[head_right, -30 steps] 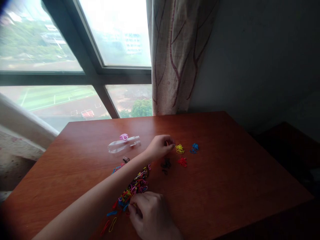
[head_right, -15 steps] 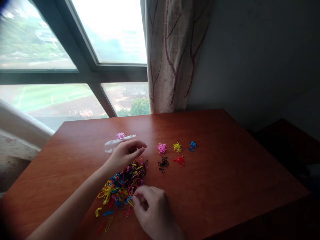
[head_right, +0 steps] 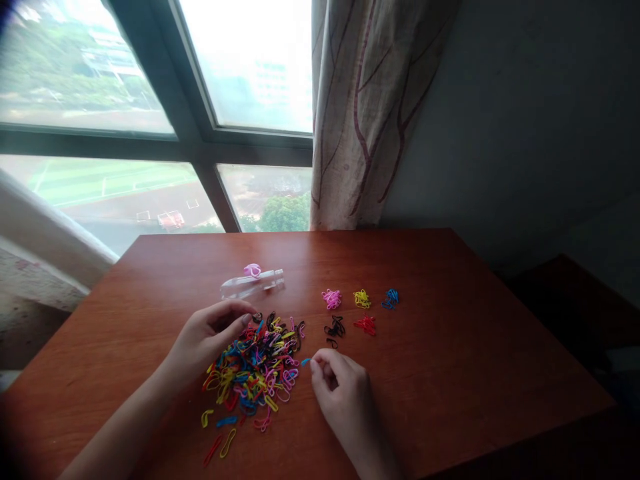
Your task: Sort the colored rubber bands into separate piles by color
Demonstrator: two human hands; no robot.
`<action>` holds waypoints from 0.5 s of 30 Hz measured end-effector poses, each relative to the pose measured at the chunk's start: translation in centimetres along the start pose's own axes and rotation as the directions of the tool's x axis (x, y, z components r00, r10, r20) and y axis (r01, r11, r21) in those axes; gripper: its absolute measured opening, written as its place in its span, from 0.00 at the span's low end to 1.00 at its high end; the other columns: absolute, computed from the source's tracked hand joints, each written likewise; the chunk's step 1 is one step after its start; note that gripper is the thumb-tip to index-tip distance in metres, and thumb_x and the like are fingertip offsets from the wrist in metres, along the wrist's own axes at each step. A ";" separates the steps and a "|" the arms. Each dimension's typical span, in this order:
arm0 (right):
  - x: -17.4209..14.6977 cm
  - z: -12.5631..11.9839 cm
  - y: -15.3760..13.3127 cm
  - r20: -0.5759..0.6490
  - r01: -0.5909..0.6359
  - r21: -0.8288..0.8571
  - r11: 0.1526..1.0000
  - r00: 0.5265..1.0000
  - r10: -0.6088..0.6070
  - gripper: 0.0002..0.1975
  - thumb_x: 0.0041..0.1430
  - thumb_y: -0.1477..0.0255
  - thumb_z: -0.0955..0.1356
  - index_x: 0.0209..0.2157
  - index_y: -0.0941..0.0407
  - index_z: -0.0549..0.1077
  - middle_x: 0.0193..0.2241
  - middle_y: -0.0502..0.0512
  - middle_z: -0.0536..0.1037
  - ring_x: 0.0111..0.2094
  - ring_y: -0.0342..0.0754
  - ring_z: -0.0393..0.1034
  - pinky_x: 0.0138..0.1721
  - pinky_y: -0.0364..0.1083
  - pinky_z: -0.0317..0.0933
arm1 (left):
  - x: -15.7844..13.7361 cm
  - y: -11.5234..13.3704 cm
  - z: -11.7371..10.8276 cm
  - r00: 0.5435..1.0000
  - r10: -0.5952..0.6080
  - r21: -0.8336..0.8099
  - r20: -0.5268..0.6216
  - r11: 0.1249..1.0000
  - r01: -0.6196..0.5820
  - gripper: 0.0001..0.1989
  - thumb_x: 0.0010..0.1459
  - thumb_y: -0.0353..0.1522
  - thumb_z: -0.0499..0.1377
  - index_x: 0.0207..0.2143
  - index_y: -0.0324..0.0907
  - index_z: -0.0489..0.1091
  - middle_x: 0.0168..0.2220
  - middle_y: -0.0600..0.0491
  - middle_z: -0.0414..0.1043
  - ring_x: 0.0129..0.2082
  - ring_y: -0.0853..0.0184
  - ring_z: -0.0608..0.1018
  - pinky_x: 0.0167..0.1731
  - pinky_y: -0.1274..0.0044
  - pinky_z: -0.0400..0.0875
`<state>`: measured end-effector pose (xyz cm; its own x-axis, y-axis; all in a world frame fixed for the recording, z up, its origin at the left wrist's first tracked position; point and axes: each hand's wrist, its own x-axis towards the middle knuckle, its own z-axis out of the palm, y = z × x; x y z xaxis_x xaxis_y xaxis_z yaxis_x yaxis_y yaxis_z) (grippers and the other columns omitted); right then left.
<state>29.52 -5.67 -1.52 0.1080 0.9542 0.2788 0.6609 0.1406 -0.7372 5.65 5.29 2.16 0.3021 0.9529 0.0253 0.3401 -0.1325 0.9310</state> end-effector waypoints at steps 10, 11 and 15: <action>6.2 -9.5 10.6 -0.335 -0.194 -0.354 0.915 0.940 0.069 0.19 0.60 0.57 0.64 0.31 0.57 0.77 0.20 0.52 0.74 0.21 0.45 0.68 0.25 0.42 0.59 | 0.1 0.5 0.1 1.000 -0.001 0.005 0.014 1.000 0.001 0.11 0.58 0.36 0.59 0.37 0.37 0.75 0.29 0.51 0.75 0.26 0.67 0.74 0.27 0.78 0.67; 6.7 -9.8 11.2 -0.332 -0.200 -0.369 0.908 0.940 0.072 0.19 0.60 0.56 0.64 0.31 0.57 0.77 0.21 0.52 0.75 0.21 0.46 0.69 0.25 0.42 0.59 | 0.1 0.6 0.0 1.000 -0.006 0.005 0.018 1.000 0.006 0.11 0.58 0.36 0.59 0.36 0.37 0.75 0.29 0.51 0.75 0.26 0.67 0.74 0.27 0.78 0.67; 7.6 -9.9 12.0 -0.307 -0.199 -0.398 0.896 0.949 0.075 0.19 0.58 0.57 0.64 0.31 0.57 0.78 0.20 0.54 0.75 0.22 0.47 0.71 0.25 0.43 0.59 | 0.2 1.0 0.0 0.999 -0.019 0.017 0.026 1.000 0.018 0.11 0.58 0.36 0.58 0.36 0.37 0.75 0.29 0.50 0.76 0.27 0.67 0.74 0.27 0.78 0.67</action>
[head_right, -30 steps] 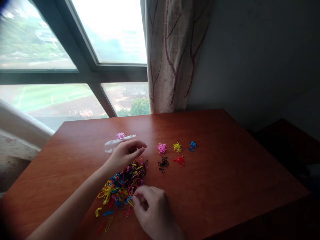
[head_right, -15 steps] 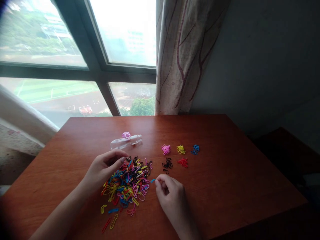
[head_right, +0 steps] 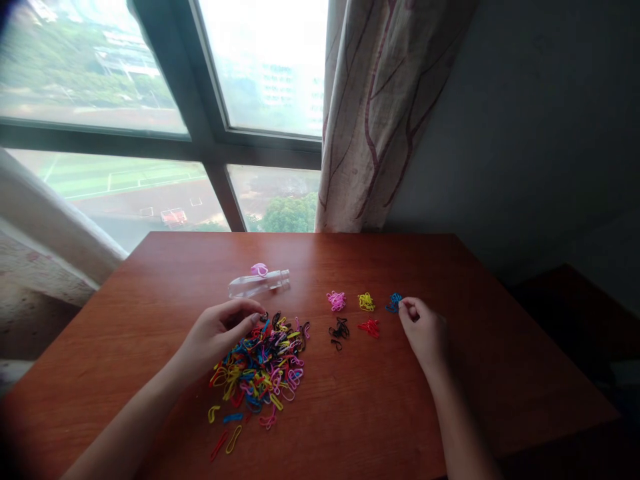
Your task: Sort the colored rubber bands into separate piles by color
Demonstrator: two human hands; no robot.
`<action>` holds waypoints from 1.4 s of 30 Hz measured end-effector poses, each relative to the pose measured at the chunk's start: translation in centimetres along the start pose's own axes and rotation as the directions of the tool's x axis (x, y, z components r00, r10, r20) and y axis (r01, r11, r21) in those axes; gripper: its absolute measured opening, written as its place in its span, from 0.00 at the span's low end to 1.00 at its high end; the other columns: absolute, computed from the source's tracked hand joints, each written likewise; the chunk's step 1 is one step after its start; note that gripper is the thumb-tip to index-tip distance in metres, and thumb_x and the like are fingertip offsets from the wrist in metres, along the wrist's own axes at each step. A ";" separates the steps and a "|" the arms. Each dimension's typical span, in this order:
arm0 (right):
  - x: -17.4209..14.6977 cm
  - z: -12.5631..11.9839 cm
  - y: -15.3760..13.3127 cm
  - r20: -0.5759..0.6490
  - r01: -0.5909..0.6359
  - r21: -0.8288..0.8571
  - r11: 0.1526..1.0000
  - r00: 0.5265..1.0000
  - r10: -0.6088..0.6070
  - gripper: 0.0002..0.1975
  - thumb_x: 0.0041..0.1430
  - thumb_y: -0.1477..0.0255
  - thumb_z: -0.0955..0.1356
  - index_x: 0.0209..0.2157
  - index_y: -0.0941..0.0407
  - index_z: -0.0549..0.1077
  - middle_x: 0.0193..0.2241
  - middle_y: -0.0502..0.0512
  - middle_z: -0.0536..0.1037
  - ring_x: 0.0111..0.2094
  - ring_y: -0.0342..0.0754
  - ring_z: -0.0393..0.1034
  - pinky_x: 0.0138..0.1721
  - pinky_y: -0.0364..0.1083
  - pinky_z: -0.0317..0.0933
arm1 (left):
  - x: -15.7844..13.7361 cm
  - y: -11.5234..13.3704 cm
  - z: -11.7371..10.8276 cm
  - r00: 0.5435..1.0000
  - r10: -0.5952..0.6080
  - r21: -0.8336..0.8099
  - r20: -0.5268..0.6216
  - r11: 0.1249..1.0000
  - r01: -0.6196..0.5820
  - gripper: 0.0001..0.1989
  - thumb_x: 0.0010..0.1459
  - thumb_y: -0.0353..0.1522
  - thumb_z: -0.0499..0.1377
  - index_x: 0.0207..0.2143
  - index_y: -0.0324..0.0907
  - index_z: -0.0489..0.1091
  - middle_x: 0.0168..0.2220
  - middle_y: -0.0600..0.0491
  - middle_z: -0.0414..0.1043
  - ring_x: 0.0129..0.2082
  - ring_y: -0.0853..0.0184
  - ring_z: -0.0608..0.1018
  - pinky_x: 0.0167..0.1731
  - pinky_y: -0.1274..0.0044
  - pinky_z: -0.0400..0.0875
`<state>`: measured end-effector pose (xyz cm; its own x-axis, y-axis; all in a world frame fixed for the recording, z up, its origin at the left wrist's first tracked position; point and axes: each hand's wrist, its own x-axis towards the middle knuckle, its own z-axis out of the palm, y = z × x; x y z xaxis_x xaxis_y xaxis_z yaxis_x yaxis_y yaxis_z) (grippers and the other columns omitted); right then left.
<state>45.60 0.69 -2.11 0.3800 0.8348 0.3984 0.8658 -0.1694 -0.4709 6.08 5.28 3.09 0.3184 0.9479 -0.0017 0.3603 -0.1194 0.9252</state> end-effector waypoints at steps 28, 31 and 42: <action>-10.9 2.2 -14.3 0.311 0.142 0.469 0.872 0.897 -0.313 0.12 0.65 0.69 0.64 0.31 0.55 0.76 0.20 0.49 0.73 0.21 0.43 0.68 0.24 0.40 0.58 | -0.5 0.9 -0.9 0.928 0.140 0.457 0.345 0.839 -0.296 0.08 0.59 0.28 0.54 0.33 0.41 0.74 0.32 0.52 0.72 0.31 0.66 0.73 0.31 0.78 0.64; -10.9 2.2 -14.3 0.317 0.133 0.474 0.871 0.896 -0.310 0.11 0.65 0.69 0.64 0.31 0.55 0.76 0.20 0.49 0.73 0.21 0.43 0.68 0.24 0.40 0.58 | -0.8 1.3 -1.1 0.913 0.114 0.494 0.391 0.811 -0.313 0.07 0.58 0.27 0.55 0.33 0.42 0.73 0.33 0.52 0.73 0.31 0.65 0.74 0.31 0.78 0.64; -11.0 2.2 -14.3 0.340 0.101 0.480 0.871 0.894 -0.291 0.10 0.65 0.70 0.64 0.32 0.55 0.75 0.21 0.49 0.73 0.22 0.43 0.67 0.26 0.40 0.58 | -1.5 1.7 -0.8 0.865 0.056 0.546 0.499 0.755 -0.363 0.03 0.58 0.31 0.60 0.34 0.45 0.74 0.36 0.52 0.74 0.35 0.63 0.77 0.33 0.78 0.66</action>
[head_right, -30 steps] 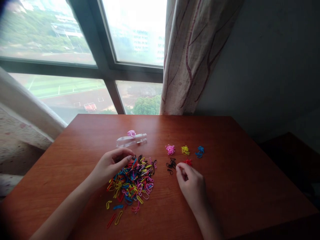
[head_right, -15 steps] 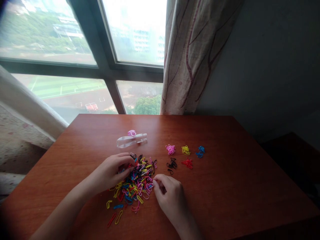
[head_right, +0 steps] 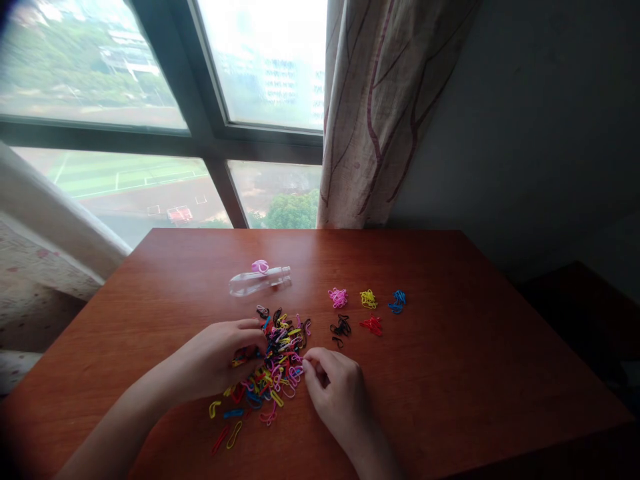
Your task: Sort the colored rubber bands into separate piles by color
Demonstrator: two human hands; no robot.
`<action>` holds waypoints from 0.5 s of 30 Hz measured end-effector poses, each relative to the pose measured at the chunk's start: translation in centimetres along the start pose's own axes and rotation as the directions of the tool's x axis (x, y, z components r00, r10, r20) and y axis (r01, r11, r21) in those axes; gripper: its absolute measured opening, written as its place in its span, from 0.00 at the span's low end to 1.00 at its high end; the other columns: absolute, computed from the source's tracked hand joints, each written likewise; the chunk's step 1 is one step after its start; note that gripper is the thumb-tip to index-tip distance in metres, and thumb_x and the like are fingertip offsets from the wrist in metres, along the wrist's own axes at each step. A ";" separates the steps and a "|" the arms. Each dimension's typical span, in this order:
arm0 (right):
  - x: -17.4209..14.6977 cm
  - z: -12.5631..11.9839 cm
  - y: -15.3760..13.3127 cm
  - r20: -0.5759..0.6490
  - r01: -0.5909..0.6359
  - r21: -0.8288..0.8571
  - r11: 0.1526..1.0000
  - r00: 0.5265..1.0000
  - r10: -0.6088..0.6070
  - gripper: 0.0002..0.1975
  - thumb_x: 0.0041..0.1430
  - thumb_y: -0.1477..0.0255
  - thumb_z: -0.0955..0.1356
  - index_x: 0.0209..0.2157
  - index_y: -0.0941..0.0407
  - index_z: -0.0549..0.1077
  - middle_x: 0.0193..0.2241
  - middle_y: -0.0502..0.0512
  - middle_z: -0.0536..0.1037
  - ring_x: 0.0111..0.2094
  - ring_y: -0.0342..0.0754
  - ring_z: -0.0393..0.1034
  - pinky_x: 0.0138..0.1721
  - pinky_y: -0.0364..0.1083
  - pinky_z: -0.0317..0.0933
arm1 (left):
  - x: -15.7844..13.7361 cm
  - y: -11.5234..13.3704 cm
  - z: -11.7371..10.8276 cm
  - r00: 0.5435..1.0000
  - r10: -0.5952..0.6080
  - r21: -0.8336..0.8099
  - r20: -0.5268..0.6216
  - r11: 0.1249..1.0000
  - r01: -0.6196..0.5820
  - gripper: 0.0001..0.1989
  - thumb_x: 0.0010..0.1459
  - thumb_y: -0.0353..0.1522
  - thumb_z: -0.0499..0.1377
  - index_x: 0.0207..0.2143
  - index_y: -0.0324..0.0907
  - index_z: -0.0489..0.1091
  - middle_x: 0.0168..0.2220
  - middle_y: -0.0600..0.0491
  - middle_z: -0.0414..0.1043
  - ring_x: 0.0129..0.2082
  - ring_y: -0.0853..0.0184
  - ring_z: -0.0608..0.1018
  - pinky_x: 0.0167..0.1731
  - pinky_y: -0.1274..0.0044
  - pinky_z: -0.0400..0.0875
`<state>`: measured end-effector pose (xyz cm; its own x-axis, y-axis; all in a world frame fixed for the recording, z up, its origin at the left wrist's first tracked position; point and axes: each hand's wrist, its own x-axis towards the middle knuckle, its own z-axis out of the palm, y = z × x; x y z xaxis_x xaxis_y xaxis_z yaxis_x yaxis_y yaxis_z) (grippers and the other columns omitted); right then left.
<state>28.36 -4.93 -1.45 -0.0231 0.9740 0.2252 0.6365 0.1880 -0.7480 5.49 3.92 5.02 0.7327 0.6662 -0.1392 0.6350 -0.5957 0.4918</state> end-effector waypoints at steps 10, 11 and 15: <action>-0.1 0.1 0.2 -0.003 -0.012 0.035 0.999 1.000 0.013 0.09 0.64 0.71 0.65 0.32 0.55 0.75 0.22 0.49 0.74 0.23 0.43 0.68 0.27 0.40 0.58 | 0.3 -1.2 -0.3 0.992 -0.061 -0.099 -0.113 0.994 0.050 0.07 0.61 0.28 0.56 0.34 0.42 0.75 0.34 0.52 0.77 0.31 0.66 0.76 0.32 0.79 0.65; -0.1 0.1 0.2 -0.004 -0.011 0.039 0.999 1.000 0.011 0.09 0.64 0.71 0.65 0.32 0.55 0.75 0.22 0.49 0.74 0.23 0.43 0.68 0.27 0.40 0.58 | 0.2 -1.2 -0.5 0.989 -0.065 -0.138 -0.129 0.989 0.047 0.07 0.61 0.28 0.56 0.35 0.42 0.75 0.34 0.52 0.77 0.31 0.66 0.76 0.32 0.79 0.65; -0.1 0.0 0.1 -0.010 -0.005 0.042 0.999 1.000 0.005 0.08 0.64 0.72 0.65 0.33 0.55 0.75 0.22 0.48 0.74 0.23 0.43 0.68 0.27 0.40 0.58 | 0.0 -1.2 -0.7 0.981 -0.084 -0.308 -0.176 0.951 0.027 0.07 0.61 0.30 0.56 0.35 0.41 0.75 0.31 0.54 0.77 0.29 0.69 0.74 0.30 0.80 0.65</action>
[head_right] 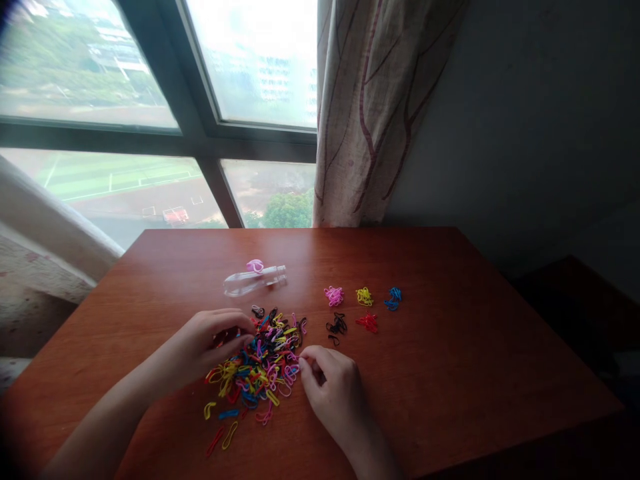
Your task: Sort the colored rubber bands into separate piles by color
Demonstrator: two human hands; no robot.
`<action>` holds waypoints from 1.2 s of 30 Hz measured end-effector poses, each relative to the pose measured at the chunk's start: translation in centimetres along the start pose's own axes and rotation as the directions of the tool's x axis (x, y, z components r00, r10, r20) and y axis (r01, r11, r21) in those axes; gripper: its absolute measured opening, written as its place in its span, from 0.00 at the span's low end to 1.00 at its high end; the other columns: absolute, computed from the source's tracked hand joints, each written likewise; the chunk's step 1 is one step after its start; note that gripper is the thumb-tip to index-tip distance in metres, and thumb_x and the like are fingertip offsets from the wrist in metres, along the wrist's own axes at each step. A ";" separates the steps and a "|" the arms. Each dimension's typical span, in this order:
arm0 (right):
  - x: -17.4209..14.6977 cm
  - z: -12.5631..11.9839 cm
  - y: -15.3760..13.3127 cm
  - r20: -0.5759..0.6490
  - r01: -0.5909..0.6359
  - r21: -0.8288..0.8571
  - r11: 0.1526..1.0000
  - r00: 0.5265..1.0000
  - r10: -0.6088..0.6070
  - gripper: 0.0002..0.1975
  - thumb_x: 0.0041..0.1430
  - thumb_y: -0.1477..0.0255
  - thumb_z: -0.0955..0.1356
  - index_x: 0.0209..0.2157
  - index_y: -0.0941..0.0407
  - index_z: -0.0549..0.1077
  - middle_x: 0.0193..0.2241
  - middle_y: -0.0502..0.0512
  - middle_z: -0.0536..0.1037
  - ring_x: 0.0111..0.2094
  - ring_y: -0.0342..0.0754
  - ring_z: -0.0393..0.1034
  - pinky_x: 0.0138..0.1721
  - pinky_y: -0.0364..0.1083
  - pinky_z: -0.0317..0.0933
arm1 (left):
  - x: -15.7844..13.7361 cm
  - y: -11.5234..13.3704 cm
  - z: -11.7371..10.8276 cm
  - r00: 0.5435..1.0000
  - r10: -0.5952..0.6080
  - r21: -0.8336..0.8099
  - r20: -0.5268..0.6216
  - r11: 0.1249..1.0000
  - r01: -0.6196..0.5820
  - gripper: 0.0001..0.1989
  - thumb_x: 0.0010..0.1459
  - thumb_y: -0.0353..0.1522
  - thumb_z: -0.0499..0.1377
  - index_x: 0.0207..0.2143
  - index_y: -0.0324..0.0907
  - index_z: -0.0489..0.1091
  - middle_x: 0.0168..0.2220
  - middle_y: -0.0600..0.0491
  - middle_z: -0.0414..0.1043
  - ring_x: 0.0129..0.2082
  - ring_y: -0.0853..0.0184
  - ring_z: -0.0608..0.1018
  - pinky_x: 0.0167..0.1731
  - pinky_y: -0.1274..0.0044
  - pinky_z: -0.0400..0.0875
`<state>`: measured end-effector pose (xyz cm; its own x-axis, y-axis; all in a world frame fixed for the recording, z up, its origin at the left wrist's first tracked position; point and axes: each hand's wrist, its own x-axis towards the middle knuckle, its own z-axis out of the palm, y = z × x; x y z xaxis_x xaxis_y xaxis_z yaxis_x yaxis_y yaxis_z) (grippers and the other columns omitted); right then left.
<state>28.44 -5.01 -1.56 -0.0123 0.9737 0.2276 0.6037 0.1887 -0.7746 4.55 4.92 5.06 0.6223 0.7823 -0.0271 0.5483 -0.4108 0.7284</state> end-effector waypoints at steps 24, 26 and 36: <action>0.1 -0.1 -0.4 -0.009 0.082 0.067 0.994 0.997 -0.081 0.08 0.64 0.71 0.66 0.42 0.55 0.77 0.22 0.47 0.74 0.23 0.43 0.68 0.27 0.40 0.59 | 1.0 2.7 4.1 0.994 0.105 -0.184 0.001 0.978 -0.103 0.11 0.52 0.20 0.58 0.33 0.41 0.76 0.30 0.55 0.76 0.30 0.71 0.75 0.32 0.82 0.65; 0.1 -0.1 -0.4 -0.014 0.088 0.069 0.994 0.996 -0.087 0.07 0.64 0.71 0.66 0.40 0.54 0.77 0.25 0.49 0.77 0.26 0.43 0.71 0.30 0.40 0.61 | 1.1 2.9 4.2 0.993 0.115 -0.194 0.000 0.975 -0.113 0.12 0.51 0.19 0.57 0.32 0.40 0.76 0.30 0.55 0.76 0.30 0.71 0.75 0.32 0.82 0.66; -0.1 -0.1 -0.2 -0.040 0.091 0.032 0.995 0.995 -0.090 0.06 0.64 0.71 0.66 0.35 0.54 0.77 0.24 0.49 0.77 0.24 0.43 0.70 0.28 0.40 0.61 | 1.1 2.5 4.2 0.991 0.131 -0.149 -0.015 0.980 -0.132 0.09 0.56 0.22 0.57 0.35 0.41 0.75 0.33 0.54 0.77 0.32 0.69 0.76 0.35 0.80 0.67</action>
<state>28.42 -5.11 -1.36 -0.0344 0.9468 0.3198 0.5740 0.2807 -0.7692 8.96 2.78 4.04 0.6802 0.7287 0.0790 0.3718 -0.4359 0.8196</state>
